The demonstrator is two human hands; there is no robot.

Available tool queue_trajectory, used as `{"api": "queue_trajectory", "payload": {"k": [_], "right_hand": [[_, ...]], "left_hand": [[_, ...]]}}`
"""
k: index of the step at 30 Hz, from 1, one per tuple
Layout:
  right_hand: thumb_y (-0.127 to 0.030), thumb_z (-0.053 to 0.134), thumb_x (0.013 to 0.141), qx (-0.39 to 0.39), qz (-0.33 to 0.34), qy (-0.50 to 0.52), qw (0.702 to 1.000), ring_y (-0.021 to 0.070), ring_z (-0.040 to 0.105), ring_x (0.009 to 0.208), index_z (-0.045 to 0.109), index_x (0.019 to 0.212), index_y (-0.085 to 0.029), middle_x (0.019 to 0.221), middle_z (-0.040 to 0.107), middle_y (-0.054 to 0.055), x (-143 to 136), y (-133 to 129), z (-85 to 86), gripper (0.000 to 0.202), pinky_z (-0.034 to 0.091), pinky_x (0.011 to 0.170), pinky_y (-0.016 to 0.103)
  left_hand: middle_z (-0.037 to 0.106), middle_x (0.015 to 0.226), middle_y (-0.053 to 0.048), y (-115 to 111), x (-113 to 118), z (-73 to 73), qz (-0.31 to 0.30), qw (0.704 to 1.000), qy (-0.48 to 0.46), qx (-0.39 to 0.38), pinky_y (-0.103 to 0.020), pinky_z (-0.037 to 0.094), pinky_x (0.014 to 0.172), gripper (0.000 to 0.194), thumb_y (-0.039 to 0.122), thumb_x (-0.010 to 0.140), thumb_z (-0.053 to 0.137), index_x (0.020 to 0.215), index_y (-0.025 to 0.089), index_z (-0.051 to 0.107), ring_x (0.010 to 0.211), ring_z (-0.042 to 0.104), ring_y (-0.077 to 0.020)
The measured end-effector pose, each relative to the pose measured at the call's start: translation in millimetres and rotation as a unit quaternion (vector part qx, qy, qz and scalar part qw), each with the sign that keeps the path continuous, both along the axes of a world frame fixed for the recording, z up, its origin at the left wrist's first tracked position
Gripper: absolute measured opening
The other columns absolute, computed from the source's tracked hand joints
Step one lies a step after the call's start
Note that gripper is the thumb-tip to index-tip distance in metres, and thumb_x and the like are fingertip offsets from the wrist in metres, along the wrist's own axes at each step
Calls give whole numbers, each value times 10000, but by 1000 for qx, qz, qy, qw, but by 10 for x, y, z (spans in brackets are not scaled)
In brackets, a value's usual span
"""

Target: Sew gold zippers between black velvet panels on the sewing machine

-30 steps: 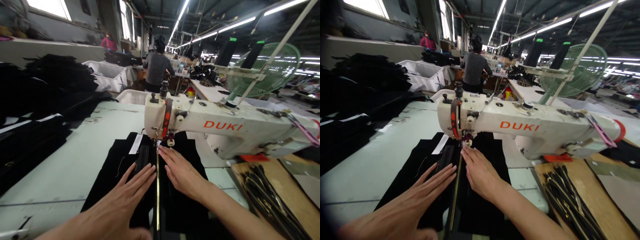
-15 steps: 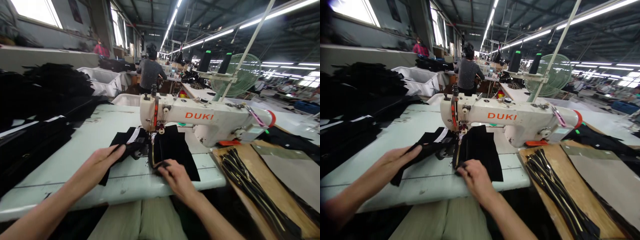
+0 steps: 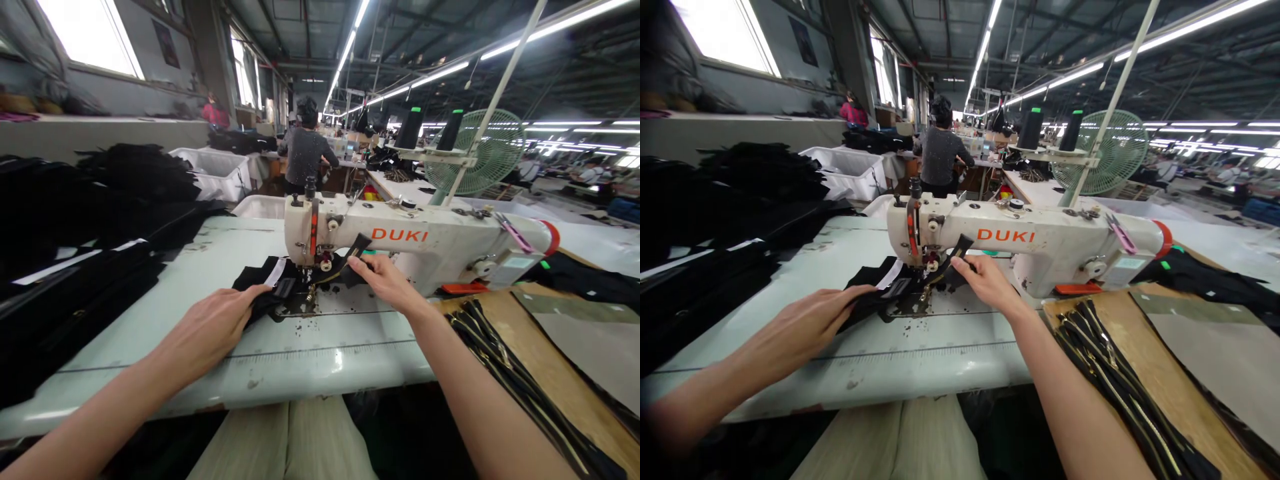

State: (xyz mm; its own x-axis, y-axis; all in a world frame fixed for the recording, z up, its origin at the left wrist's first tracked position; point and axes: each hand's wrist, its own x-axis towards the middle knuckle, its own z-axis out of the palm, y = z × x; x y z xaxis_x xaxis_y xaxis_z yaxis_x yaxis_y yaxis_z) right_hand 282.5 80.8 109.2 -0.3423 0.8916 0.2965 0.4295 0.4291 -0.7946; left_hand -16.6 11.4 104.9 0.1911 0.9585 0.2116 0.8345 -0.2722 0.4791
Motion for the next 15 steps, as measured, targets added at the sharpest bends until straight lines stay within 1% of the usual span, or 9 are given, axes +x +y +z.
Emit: {"api": "queue_trajectory", "payload": {"k": [2,4,5,6,7,8,10,13,15], "right_hand": [[-668,468,907,25,11,-30,999,126,341,574,373,598,-219,585,355,-43,-58,-88,28,554,265,537,263],[-616,452,938,48,19,-59,997,117,301,548,315,601,-226,575,313,-52,-100,-154,50,533,234,521,266],[-592,443,952,57,21,-71,996,115,295,540,300,605,-228,573,308,-54,-115,-175,61,523,230,516,267],[-571,433,965,65,22,-81,994,114,297,536,293,610,-229,572,311,-55,-124,-187,72,512,230,514,267],[-557,424,975,72,23,-90,993,114,303,533,288,612,-230,571,317,-56,-129,-195,84,507,232,511,267],[-543,416,985,79,24,-98,992,116,316,533,288,613,-231,570,329,-55,-128,-201,94,502,238,512,267],[-503,413,1005,92,25,-112,989,125,372,547,321,613,-228,577,378,-48,-115,-232,100,488,264,525,267],[-405,428,1033,104,40,-123,986,151,508,635,445,628,-208,652,523,-13,-111,-393,9,450,349,584,265],[-334,437,1043,116,67,-133,982,171,584,764,564,707,-197,798,632,21,-158,-586,-160,385,414,668,265]], "left_hand": [[718,1031,-215,-1,36,-81,6,997,64,51,-722,258,1067,456,124,858,362,1149,90,711,1134,618,-430],[589,1328,-249,26,188,-192,-10,990,104,94,-685,89,1155,503,30,833,337,1211,66,668,1386,405,-394],[512,1438,-219,52,302,-261,-29,987,117,104,-630,74,1188,504,27,842,361,1256,86,643,1446,318,-352],[484,1480,-178,84,429,-337,-55,985,127,106,-581,86,1211,477,50,849,423,1269,120,638,1460,300,-319],[480,1485,-182,119,556,-416,-67,983,134,103,-599,96,1206,426,100,866,490,1264,124,642,1457,303,-336],[481,1473,-216,152,669,-492,-68,983,137,99,-669,125,1172,383,167,891,544,1256,115,647,1443,313,-387],[503,1452,-219,187,805,-614,-95,982,136,88,-710,272,1101,393,301,890,650,1263,180,656,1406,369,-425],[488,1490,-103,114,694,-690,-136,978,125,93,-590,402,1085,323,408,915,650,1232,348,668,1401,410,-341],[472,1495,-90,-6,436,-699,-114,980,118,111,-593,396,1094,292,392,941,614,1222,334,670,1381,433,-335]]}}
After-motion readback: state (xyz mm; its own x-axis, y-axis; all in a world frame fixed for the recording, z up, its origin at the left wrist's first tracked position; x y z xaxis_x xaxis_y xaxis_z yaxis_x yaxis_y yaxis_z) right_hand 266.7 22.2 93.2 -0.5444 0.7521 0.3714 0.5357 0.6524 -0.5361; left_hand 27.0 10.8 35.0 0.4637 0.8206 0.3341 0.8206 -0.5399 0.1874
